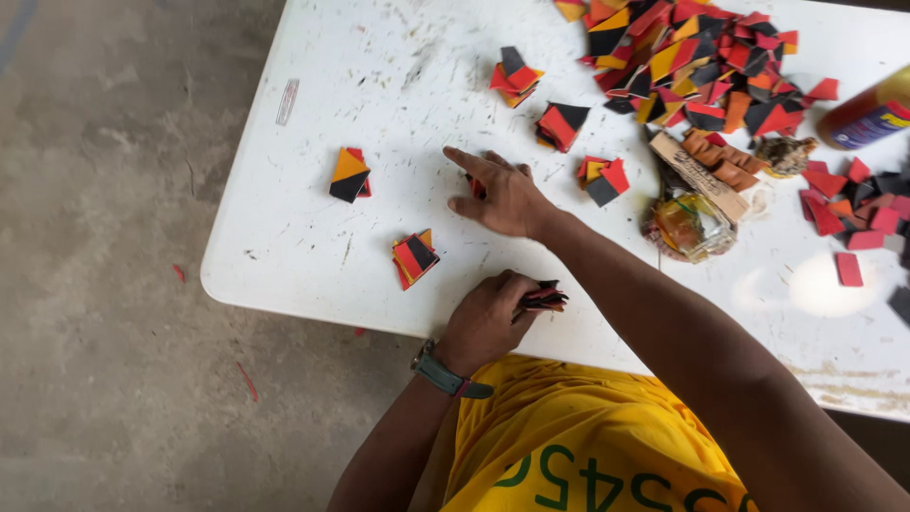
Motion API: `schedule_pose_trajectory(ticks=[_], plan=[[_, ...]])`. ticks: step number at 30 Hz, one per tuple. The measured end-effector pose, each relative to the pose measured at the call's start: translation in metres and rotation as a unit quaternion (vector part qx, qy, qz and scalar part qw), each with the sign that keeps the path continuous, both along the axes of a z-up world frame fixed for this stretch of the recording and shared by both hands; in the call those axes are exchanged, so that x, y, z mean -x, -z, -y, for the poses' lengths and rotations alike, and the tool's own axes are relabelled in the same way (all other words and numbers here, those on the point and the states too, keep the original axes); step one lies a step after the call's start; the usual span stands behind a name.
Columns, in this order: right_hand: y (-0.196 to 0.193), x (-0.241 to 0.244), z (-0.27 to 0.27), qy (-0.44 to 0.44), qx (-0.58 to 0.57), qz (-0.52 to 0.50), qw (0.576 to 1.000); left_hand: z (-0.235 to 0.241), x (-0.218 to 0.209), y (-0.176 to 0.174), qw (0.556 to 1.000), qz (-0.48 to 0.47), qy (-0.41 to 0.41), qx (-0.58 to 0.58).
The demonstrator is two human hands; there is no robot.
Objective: The person assembles small triangular pieces of colored material into stacks on a white table. They repeatedly pick up pieces, apply adhesive from a small jar, and press them together, forming multiple small stacks.
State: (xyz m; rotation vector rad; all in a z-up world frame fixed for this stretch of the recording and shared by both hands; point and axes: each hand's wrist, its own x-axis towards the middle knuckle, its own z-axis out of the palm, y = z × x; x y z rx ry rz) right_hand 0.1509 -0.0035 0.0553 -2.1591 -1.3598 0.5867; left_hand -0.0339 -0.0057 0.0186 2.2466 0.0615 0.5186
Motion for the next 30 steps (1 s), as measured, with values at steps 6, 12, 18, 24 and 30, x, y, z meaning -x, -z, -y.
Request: schedule_pose_trajectory(ticks=[6,12,18,24,30], plan=[[-0.027,-0.032,0.043,0.039,-0.191,-0.114,0.974,0.002,-0.001,-0.003,1.000,0.006,0.013,0.017],[-0.005,0.002,0.093,0.086,-0.111,0.063,0.988,0.012,0.000,-0.004,0.999,-0.022,0.003,0.034],[0.012,0.007,0.086,0.134,-0.108,0.021,0.985,0.011,-0.007,-0.005,0.998,-0.054,-0.020,-0.019],[0.033,0.007,0.093,0.139,-0.201,0.138,0.960,0.011,-0.014,0.002,0.999,-0.045,-0.017,-0.012],[0.020,0.006,0.109,0.130,-0.168,-0.062,0.975,0.011,-0.014,0.000,0.996,-0.085,-0.020,-0.007]])
